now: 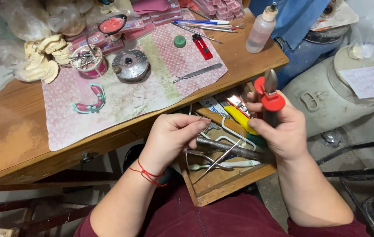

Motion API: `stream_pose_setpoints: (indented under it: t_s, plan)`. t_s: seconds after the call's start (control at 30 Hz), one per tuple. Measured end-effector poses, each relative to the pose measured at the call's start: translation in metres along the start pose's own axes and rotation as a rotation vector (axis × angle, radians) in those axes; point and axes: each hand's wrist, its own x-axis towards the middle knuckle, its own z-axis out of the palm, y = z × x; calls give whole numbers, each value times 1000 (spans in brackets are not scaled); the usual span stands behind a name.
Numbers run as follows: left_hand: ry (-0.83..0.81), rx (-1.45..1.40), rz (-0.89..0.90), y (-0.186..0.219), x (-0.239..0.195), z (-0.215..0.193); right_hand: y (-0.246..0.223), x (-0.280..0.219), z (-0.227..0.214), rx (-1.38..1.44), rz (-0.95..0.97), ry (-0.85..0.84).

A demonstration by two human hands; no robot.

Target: The person assembles a dental prosthesis by cutting and shaping pink wax, attaching it to a blue-green base, and securing it with metal wires. They use pliers, a scalpel, and a spray bottle to manipulate the materials and tools on a cluttered workbench.

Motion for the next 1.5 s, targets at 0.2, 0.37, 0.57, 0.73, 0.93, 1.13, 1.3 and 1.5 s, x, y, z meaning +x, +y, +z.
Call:
stream_pose_setpoints:
  t_s: [0.2, 0.37, 0.57, 0.73, 0.93, 1.13, 1.3, 1.5]
  plan:
    - [55, 344, 112, 6, 0, -2, 1, -11, 8, 139, -52, -32]
    - [20, 591, 227, 10, 5, -2, -12, 3, 21, 118, 77, -69]
    - [-19, 465, 214, 3, 2, 0, 0, -9, 22, 216, 243, 60]
    - [-18, 129, 57, -15, 2, -6, 7, -11, 17, 397, 341, 298]
    - [-20, -164, 7, -18, -1, -9, -2, -10, 25, 419, 309, 383]
    - [-91, -329, -11, -18, -8, -3, -14, -5, 31, 426, 280, 467]
    - [-118, -345, -33, -28, -7, 6, -20, -4, 32, 446, 223, 488]
    - [18, -267, 43, -34, -2, -8, -8, -11, 31, 414, 290, 326]
